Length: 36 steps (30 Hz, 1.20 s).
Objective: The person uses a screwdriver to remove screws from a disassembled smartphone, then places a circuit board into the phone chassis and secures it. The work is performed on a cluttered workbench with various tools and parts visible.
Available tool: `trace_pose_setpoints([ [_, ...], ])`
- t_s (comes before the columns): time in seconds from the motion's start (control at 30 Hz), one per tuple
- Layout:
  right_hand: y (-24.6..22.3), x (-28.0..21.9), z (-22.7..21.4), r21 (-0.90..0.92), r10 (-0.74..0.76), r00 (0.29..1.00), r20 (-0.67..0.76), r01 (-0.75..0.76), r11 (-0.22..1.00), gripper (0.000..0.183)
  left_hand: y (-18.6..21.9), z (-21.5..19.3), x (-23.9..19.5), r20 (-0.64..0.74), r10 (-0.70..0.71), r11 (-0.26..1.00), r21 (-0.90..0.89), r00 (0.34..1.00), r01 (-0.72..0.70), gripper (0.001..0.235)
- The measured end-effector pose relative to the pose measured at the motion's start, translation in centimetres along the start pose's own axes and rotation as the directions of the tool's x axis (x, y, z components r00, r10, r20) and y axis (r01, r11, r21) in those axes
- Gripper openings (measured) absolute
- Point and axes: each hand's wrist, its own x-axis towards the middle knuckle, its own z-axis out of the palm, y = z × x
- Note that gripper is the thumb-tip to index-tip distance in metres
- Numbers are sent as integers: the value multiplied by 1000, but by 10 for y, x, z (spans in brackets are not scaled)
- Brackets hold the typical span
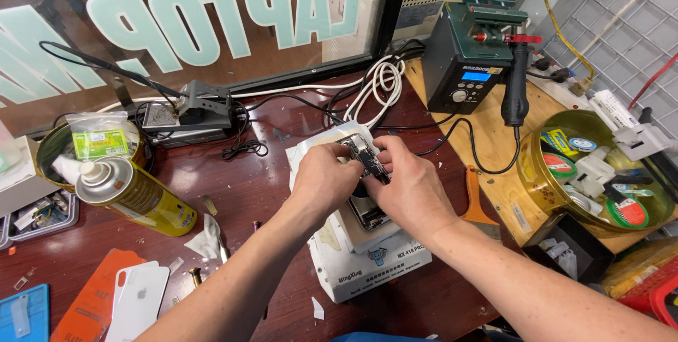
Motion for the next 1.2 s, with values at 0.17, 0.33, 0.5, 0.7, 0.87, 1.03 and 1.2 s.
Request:
trace_pose_setpoints([
  [0.17, -2, 2, 0, 26, 60, 998, -11, -59, 998, 51, 6, 0, -4, 25, -3, 999, -32, 1000, 4, 45],
  [0.33, -6, 5, -3, -49, 174, 983, 51, -171, 984, 44, 2, -7, -15, -70, 14, 999, -42, 997, -17, 45],
  [0.5, -1, 15, -3, 61, 200, 971, 129, -209, 976, 60, -14, -22, -22, 37, -176, 919, -353, 984, 177, 36],
  [0.7, 26, 51, -4, 314, 396, 857, 330, -495, 810, 29, -23, -23, -20, 141, -191, 848, -474, 971, 236, 39],
  [0.87, 35, 63, 0, 376, 434, 790, 433, -596, 710, 25, -20, -21, -23, 146, -196, 847, -473, 970, 242, 41],
  [1.03, 26, 54, -13, 530, 299, 805, 513, -571, 627, 23, -11, -21, -35, 64, -211, 897, -384, 975, 219, 47],
  [1.2, 10, 40, -42, 702, 39, 846, 531, -465, 540, 25, 3, -33, -41, -21, 72, 770, -634, 997, -68, 33],
])
